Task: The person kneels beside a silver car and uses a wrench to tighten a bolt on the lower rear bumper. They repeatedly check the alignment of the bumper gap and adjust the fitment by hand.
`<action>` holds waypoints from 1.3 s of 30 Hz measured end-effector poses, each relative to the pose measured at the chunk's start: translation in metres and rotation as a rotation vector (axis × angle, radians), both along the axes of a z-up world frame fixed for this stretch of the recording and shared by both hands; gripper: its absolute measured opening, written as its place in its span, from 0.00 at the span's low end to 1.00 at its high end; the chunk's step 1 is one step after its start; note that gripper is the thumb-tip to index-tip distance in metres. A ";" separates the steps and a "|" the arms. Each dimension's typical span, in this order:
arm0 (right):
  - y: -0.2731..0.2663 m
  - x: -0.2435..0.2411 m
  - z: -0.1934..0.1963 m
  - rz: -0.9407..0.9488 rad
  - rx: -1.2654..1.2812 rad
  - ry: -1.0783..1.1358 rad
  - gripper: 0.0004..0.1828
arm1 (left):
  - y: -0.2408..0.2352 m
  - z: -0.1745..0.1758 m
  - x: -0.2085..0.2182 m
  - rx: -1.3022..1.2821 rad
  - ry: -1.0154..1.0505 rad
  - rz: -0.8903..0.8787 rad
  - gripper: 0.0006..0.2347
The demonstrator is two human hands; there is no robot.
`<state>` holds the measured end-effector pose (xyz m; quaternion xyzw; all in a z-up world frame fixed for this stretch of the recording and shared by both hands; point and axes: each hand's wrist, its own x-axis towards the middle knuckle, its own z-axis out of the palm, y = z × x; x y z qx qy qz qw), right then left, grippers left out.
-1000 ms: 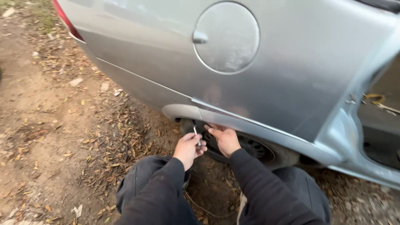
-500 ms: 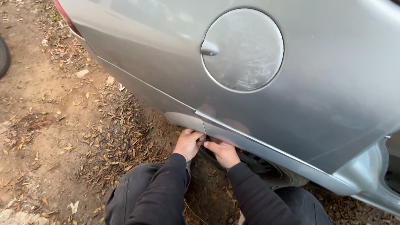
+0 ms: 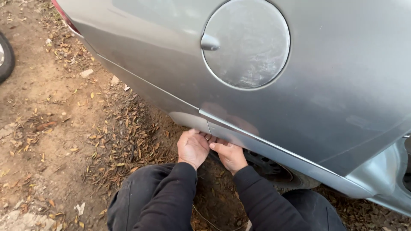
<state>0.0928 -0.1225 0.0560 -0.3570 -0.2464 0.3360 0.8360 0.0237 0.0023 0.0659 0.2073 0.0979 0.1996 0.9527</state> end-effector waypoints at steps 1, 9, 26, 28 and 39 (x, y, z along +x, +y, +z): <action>-0.002 -0.003 0.006 -0.002 0.032 0.002 0.29 | -0.001 0.001 0.002 -0.051 -0.042 0.005 0.22; -0.005 0.003 0.004 -0.030 -0.021 -0.107 0.43 | 0.014 -0.032 0.022 -0.028 0.009 -0.048 0.26; -0.006 -0.001 -0.005 -0.059 -0.167 -0.105 0.37 | 0.002 -0.044 0.023 0.126 0.158 0.104 0.24; -0.009 -0.006 -0.015 -0.212 -0.244 -0.052 0.31 | 0.000 -0.063 0.020 0.136 0.277 0.194 0.24; -0.063 -0.040 0.025 -0.341 -0.837 -0.789 0.22 | -0.039 -0.072 -0.071 0.297 0.626 -0.222 0.12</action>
